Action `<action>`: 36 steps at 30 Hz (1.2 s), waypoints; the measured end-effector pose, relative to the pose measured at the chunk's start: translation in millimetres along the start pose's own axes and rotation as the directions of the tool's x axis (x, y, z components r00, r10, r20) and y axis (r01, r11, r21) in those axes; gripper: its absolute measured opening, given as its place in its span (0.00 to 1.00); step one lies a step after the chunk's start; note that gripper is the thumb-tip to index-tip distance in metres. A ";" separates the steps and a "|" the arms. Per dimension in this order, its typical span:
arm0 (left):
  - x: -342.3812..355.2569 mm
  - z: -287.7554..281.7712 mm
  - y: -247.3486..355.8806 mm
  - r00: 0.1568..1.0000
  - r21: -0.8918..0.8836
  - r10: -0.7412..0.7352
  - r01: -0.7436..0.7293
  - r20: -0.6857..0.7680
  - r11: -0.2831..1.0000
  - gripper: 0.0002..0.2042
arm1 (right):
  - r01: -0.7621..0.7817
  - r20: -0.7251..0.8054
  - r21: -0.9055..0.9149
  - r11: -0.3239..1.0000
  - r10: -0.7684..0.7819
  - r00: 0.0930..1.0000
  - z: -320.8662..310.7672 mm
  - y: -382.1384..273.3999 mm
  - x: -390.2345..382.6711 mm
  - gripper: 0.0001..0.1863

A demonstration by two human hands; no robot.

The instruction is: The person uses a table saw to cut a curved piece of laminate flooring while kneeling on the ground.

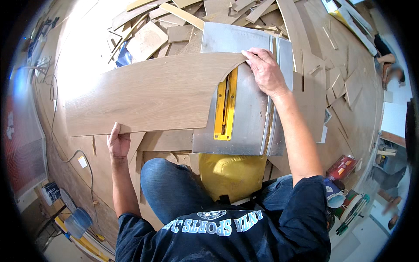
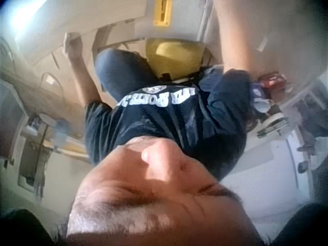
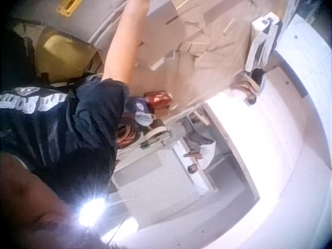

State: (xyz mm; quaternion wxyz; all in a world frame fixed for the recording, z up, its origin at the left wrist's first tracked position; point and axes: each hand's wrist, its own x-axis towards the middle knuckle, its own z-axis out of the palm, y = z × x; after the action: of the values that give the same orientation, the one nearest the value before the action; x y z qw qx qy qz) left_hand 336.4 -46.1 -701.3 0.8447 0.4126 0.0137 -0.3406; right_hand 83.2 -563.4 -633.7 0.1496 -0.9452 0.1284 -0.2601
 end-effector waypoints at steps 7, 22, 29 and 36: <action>4.8 23.9 -7.7 0.994 -0.016 0.005 -0.003 0.105 1.000 0.13 | -0.021 0.009 0.017 1.000 0.021 1.000 -4.3 10.5 -2.4 0.16; 11.2 31.3 -17.7 0.998 -0.039 0.015 -0.012 0.062 0.999 0.11 | -0.032 -0.031 0.045 0.998 0.033 0.999 -2.5 25.6 -0.8 0.16; 14.5 44.2 -20.4 0.999 -0.017 0.004 -0.003 0.039 1.000 0.11 | -0.026 -0.050 0.033 0.999 0.027 0.998 -2.7 31.0 1.5 0.16; 17.4 45.3 -23.2 0.997 -0.027 0.003 -0.001 0.072 1.000 0.13 | -0.072 -0.037 0.019 0.997 0.072 0.997 0.6 34.6 3.0 0.17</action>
State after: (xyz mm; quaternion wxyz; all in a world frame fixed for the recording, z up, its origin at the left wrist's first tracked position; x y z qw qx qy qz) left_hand 324.4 -97.8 -692.7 0.8506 0.3886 -0.0126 -0.3541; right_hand 80.4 -596.2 -644.9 0.1646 -0.9337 0.1628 -0.2733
